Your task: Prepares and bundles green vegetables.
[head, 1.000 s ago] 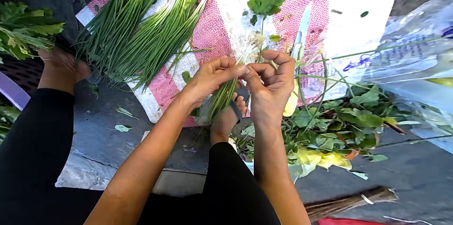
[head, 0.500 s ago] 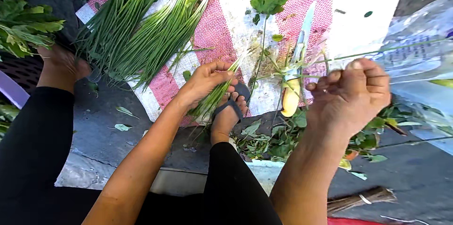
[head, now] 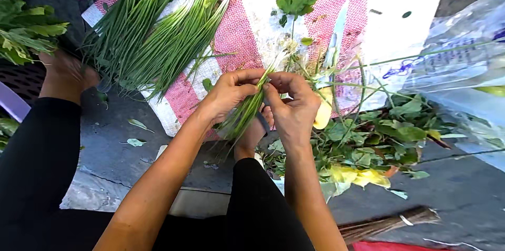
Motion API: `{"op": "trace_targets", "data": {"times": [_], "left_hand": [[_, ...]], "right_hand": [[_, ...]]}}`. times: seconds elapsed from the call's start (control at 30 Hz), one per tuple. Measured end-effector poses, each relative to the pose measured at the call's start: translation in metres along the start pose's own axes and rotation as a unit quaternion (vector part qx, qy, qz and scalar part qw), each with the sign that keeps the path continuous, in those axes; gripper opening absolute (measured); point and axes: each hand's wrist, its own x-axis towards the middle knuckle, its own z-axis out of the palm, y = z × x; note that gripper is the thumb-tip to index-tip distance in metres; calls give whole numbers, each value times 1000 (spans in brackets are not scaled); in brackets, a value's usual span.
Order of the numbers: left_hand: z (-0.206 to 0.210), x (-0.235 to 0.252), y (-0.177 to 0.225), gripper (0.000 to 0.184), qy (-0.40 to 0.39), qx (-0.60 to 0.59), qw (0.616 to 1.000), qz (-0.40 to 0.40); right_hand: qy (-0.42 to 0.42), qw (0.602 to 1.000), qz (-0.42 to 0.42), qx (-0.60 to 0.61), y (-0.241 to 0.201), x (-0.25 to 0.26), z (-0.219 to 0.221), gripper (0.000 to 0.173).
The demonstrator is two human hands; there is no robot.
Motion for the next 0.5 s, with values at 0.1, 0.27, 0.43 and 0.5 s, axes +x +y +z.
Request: {"op": "trace_targets", "data": {"times": [0.1, 0.27, 0.43, 0.5], "left_hand": [[-2, -3, 4, 34, 7, -16, 1000, -13], [0, -3, 7, 27, 14, -31, 999, -26], [-4, 9, -1, 32, 20, 35, 997, 71], [-5, 10, 1, 24, 29, 47, 996, 69]], "right_hand": [[2, 995, 58, 82, -3, 2, 1, 19], [-12, 979, 112, 169, -5, 5, -4, 27], [-33, 976, 108, 184, -6, 3, -5, 22], [-40, 966, 122, 224, -8, 3, -7, 25]]}}
